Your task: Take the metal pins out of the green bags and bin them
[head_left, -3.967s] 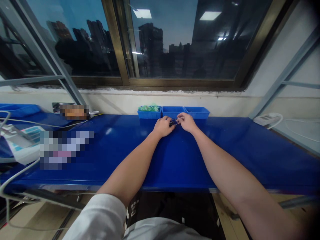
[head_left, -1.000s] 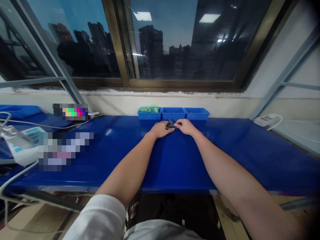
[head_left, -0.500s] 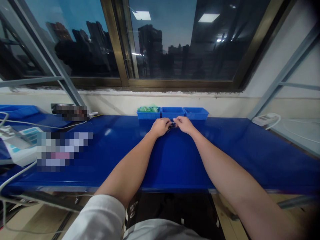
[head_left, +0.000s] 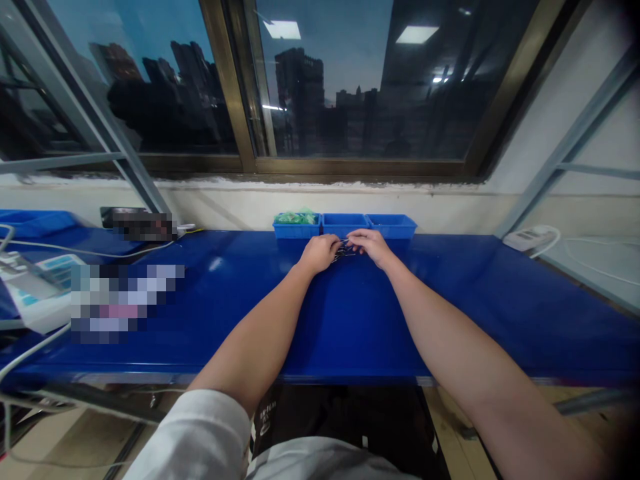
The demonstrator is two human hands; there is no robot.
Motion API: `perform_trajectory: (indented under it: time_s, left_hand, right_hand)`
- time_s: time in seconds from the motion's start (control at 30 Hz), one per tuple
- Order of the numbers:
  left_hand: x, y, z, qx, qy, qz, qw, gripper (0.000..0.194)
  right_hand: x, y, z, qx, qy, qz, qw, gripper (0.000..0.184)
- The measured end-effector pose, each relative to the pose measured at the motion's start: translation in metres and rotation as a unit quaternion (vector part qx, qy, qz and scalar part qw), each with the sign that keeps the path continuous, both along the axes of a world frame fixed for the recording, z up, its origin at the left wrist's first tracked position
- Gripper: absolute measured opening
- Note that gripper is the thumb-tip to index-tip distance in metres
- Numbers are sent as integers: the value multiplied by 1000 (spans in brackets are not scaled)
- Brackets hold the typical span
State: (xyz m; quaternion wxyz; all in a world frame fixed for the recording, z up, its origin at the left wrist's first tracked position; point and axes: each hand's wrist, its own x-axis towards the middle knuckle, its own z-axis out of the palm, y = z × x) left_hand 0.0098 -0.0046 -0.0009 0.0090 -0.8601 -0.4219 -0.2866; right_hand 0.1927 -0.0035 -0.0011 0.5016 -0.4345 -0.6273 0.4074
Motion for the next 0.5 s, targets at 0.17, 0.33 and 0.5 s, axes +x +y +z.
perform_trajectory:
  time_s: [0.17,0.33,0.5]
  left_hand:
    - [1,-3,2,-12,-5,16,1000,28]
    - [-3,-2,1,-25,-11,85,996,39]
    - [-7,0,0,-44,-8,114,992,47]
  right_hand:
    - [0,-1,2,9,5,-8,1000,27]
    - [3,3,2,36,11,-100,994,29]
    - [15,17,-5,68,4,-211,975,31]
